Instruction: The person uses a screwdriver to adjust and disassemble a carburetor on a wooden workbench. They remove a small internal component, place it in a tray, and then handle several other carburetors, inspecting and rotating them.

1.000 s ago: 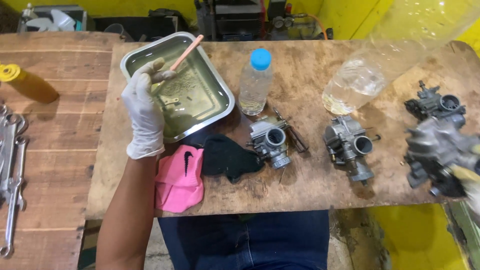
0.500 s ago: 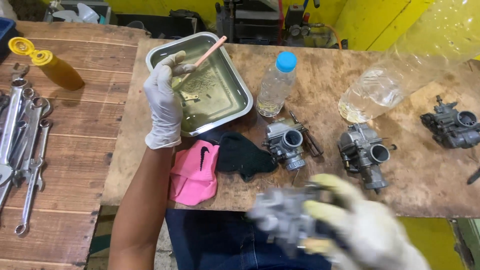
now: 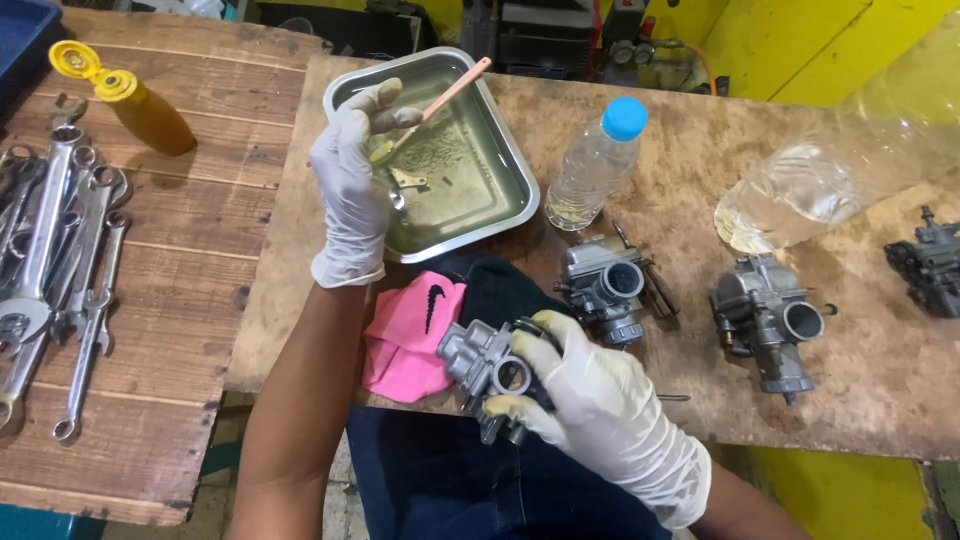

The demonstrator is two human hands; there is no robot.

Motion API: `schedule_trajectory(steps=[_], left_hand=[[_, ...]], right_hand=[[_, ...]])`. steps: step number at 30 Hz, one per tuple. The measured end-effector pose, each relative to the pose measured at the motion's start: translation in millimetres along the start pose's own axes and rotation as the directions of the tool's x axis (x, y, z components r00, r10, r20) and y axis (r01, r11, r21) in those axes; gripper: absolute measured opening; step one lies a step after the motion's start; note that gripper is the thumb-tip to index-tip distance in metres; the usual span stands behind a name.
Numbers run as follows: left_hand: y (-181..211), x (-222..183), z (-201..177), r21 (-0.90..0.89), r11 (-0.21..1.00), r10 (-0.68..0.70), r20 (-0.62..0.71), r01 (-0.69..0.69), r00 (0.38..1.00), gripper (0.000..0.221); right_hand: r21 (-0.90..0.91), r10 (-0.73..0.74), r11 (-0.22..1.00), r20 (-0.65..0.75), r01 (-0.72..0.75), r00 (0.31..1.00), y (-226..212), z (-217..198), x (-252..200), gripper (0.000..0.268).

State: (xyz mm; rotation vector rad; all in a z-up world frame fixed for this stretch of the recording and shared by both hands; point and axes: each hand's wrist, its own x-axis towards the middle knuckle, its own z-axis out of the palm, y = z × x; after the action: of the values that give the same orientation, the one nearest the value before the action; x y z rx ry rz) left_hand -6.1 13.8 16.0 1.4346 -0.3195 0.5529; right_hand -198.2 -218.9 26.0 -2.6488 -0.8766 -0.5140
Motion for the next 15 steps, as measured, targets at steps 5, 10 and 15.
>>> schedule_trajectory(steps=[5,10,15], left_hand=[[-4.2,-1.1,4.3,-0.046,0.999,0.028,0.036,-0.027,0.999,0.048],[-6.0,-1.1,3.9,0.042,0.999,0.034,0.027,-0.035,0.999,0.048],[-5.1,-1.6,5.8,0.02,0.999,0.048,0.041,-0.049,0.998,0.047]], right_hand=[[0.106,0.015,0.994,0.012,-0.016,1.0,2.4,-5.2,2.1,0.065],[0.156,0.095,0.982,0.105,-0.111,0.99,1.5,-13.7,-11.6,0.087],[0.102,0.215,0.968,0.128,-0.229,0.968,-2.0,-8.9,-36.0,0.11]])
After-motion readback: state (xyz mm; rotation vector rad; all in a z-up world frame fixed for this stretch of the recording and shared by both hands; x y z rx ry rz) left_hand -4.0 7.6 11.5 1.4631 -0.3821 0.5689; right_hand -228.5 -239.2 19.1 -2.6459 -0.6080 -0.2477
